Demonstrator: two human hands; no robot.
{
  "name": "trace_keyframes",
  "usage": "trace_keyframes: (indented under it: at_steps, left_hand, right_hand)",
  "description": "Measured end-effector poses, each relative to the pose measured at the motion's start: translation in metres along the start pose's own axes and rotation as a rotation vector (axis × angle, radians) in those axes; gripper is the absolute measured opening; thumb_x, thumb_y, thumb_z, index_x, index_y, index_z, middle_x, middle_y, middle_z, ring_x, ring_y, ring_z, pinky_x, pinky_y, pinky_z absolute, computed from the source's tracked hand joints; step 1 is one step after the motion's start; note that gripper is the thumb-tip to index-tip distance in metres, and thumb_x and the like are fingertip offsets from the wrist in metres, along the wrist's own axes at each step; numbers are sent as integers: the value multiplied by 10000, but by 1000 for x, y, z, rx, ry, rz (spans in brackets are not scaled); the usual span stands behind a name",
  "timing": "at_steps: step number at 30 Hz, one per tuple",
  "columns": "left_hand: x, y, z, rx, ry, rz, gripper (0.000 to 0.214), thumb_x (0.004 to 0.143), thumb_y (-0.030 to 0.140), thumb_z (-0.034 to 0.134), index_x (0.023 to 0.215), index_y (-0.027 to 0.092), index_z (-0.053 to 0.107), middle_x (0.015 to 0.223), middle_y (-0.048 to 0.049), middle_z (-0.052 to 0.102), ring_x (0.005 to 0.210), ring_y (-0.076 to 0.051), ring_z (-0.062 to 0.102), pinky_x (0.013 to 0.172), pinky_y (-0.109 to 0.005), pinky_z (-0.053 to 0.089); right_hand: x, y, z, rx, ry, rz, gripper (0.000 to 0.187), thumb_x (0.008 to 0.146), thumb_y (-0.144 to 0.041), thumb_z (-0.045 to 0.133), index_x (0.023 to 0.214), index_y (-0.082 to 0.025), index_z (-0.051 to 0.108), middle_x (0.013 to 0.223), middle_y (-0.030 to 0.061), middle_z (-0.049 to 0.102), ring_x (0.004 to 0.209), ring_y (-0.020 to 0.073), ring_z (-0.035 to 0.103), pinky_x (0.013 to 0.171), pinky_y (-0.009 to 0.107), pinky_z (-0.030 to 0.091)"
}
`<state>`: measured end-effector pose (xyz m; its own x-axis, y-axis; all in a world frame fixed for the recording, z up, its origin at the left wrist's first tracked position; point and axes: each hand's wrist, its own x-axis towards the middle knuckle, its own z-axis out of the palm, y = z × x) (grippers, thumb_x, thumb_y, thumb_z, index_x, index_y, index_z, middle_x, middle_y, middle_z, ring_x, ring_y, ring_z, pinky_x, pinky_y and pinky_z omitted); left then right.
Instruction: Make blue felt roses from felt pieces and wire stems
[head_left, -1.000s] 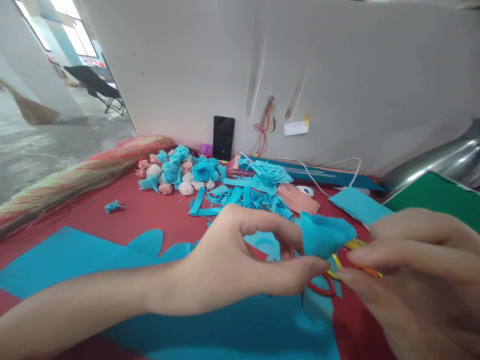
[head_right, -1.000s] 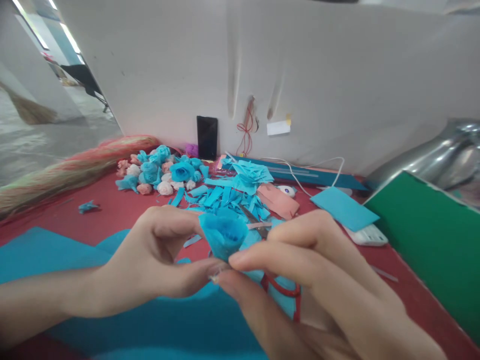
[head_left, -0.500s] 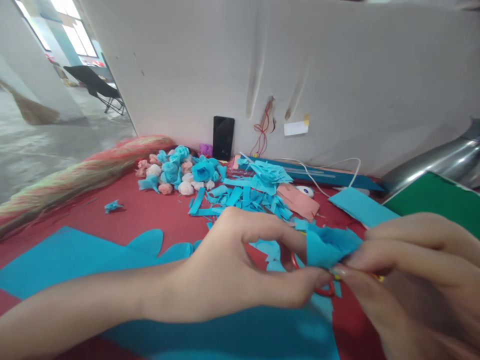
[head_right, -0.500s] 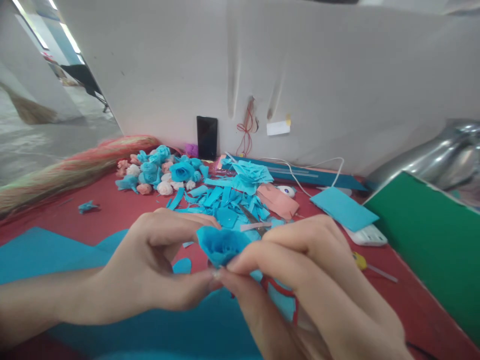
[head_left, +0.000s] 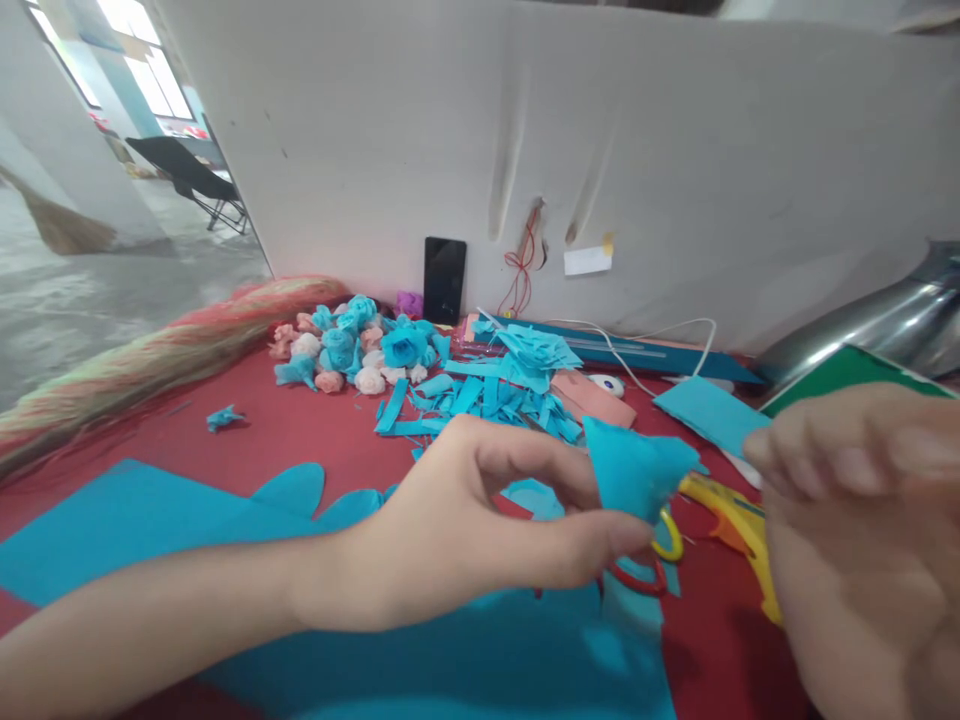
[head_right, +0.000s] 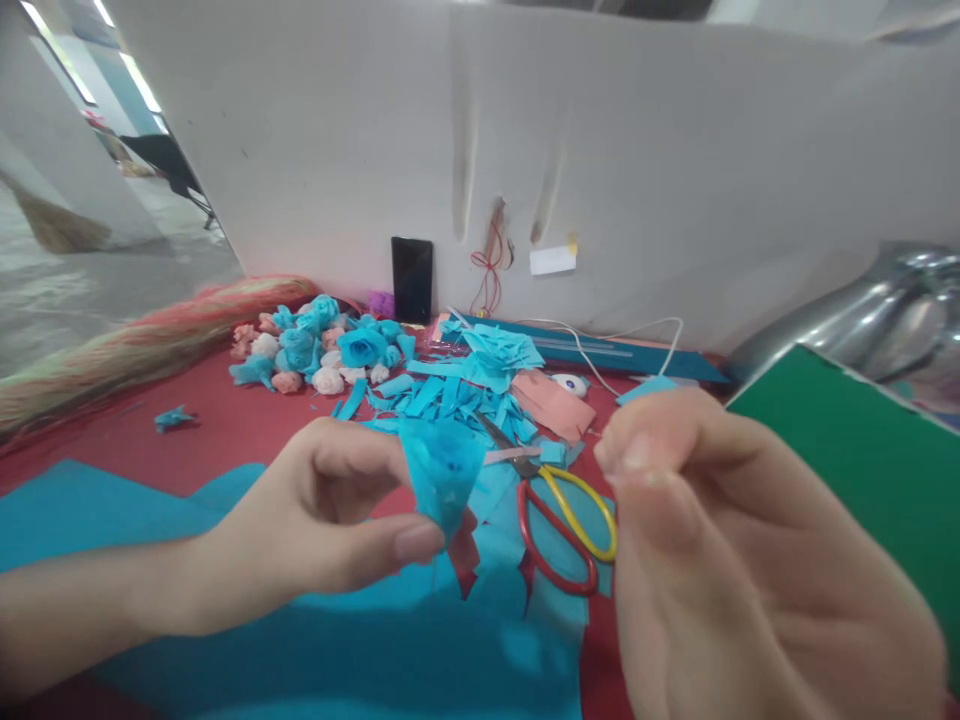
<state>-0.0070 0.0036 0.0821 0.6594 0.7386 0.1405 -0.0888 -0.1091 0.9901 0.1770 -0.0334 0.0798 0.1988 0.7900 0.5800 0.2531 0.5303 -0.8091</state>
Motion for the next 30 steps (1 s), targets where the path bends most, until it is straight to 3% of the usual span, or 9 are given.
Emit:
trace_keyframes:
  at_steps: [3,8,14,24,30]
  left_hand:
    - [2,1,0,-108,-59,-81,234,729,362,597,623,159,549,568,-5,542,560,-121,515,484,-226,374]
    - [4,2,3,-178,-20,-142,233,696,323,623,578,145,531,534,8,538,514,-87,500,430,-182,323]
    - [7,-4,1,-217,19,-153,246,696,339,643,582,145,544,547,19,550,502,-69,478,426,-167,345]
    - [7,-7,-1,-203,29,-156,272,689,391,662,607,142,589,604,9,589,586,-84,518,548,-194,381]
    - [9,-6,0,-330,11,-125,209,706,283,670,582,135,592,575,35,586,578,-47,515,563,-145,388]
  right_hand:
    - [2,-5,3,169,17,41,129,744,-409,646,683,-296,641,584,3,467,541,136,478,459,259,415]
    - [6,-10,7,135,67,192,162,759,-402,645,680,-262,663,628,0,469,610,103,494,575,164,491]
    - [12,-8,8,165,15,295,176,659,-348,703,574,-221,616,618,-6,473,570,86,486,525,117,485]
    - [11,-9,5,-43,-83,362,193,690,-385,636,583,-234,583,617,9,473,574,134,491,454,166,436]
    - [10,-6,3,-18,-164,295,181,723,-352,595,583,-245,555,647,-5,451,634,113,458,549,117,432]
